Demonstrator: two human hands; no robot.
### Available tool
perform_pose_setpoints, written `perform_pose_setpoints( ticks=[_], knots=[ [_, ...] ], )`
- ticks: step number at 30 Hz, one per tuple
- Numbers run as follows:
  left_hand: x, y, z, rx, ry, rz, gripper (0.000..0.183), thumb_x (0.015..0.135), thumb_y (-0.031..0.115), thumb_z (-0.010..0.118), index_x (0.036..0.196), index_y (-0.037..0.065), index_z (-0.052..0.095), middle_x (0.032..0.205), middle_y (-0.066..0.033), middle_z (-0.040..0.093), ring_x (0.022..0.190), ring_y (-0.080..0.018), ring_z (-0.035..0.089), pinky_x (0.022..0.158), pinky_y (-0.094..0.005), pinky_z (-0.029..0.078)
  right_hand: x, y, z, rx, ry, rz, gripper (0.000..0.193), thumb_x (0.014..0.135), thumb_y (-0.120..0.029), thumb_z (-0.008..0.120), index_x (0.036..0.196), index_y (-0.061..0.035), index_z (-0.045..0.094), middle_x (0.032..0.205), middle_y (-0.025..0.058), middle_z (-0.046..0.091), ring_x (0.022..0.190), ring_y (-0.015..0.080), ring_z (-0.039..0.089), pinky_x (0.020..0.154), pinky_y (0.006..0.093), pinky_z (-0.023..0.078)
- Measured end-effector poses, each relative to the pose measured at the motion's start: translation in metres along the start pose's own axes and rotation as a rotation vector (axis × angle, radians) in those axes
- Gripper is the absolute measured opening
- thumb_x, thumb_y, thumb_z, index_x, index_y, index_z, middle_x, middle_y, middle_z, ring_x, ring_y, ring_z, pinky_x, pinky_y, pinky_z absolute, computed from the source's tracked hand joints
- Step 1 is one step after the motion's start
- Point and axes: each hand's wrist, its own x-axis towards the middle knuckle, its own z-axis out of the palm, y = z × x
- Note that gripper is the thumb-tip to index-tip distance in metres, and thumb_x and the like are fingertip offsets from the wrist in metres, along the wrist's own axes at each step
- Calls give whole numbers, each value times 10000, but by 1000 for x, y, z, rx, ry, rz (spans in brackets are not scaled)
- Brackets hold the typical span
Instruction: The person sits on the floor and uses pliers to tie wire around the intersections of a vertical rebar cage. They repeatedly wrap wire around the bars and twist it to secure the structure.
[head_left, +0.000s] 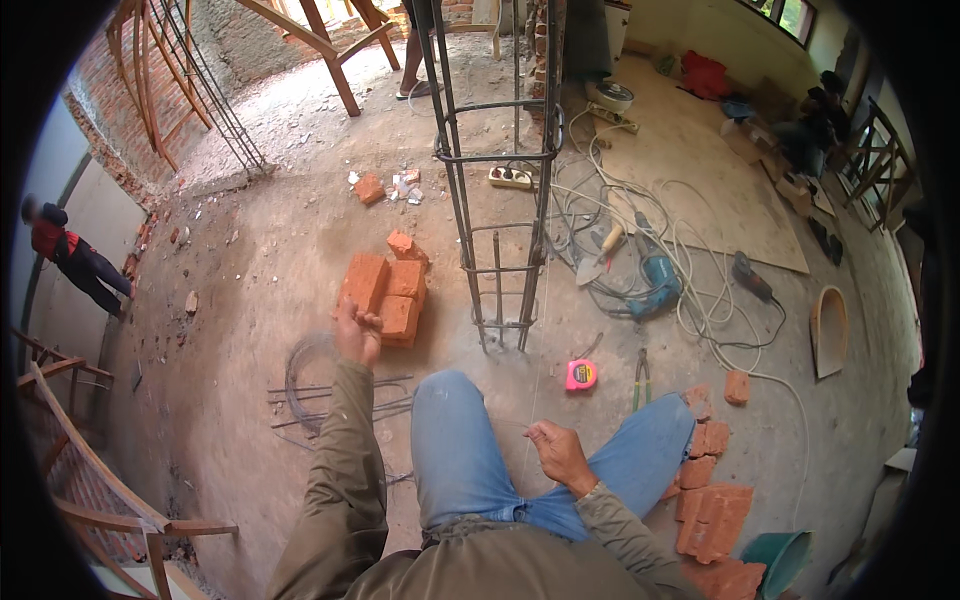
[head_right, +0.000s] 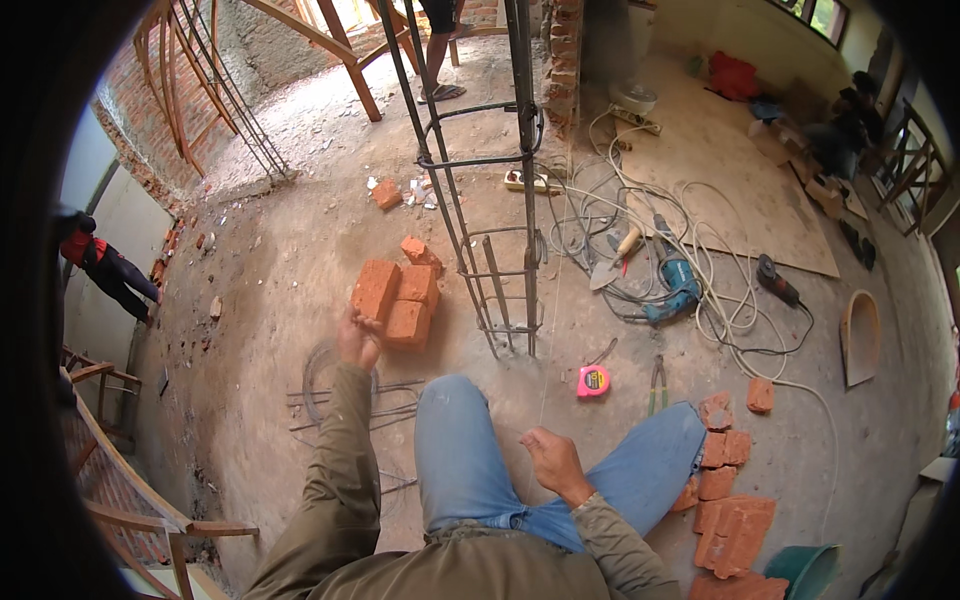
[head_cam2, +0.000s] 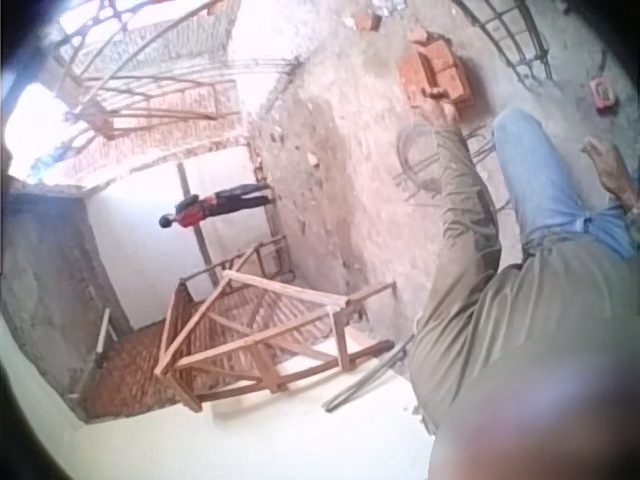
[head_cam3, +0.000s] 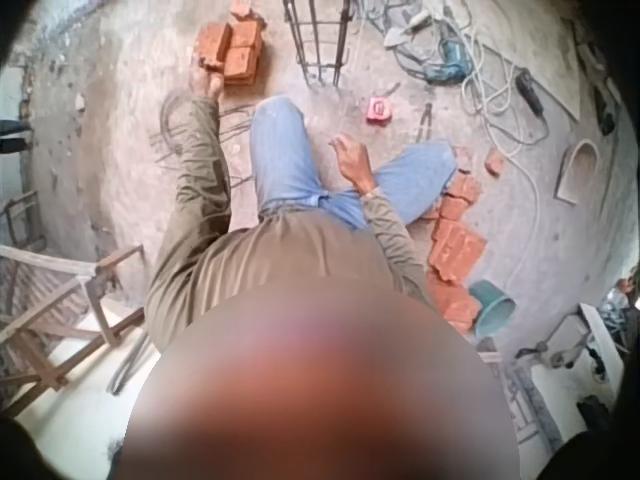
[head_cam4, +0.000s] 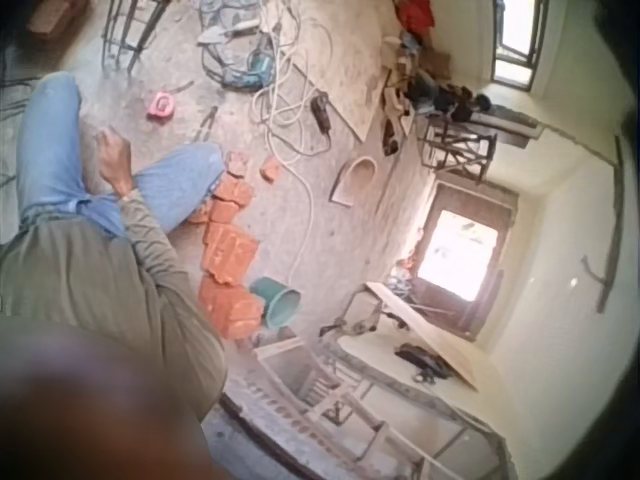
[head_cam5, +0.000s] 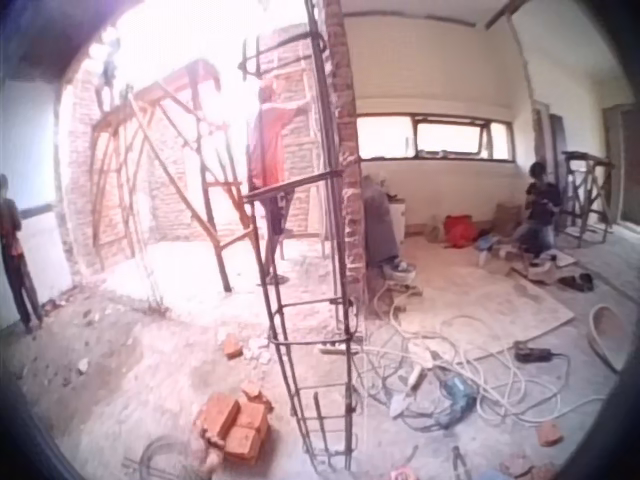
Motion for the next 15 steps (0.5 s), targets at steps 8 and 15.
perform_pose_setpoints(
  ticks=[8,15],
  knots=[
    [-42,-17,-25,388,33,41,336,1004,375,552,748,177,465,560,52,332,427,-89,335,396,-240,327,16,23,-19,-359,-72,-3,284,979,-286,542,929,-42,678,886,159,686,812,353,663,673,409,497],
    [-17,24,-44,316,-88,-66,207,978,335,609,843,184,567,602,69,426,585,-97,492,568,-269,434,-10,9,-5,144,-631,117,326,997,-288,499,952,-23,684,923,120,700,869,196,639,804,308,486]
  ],
)
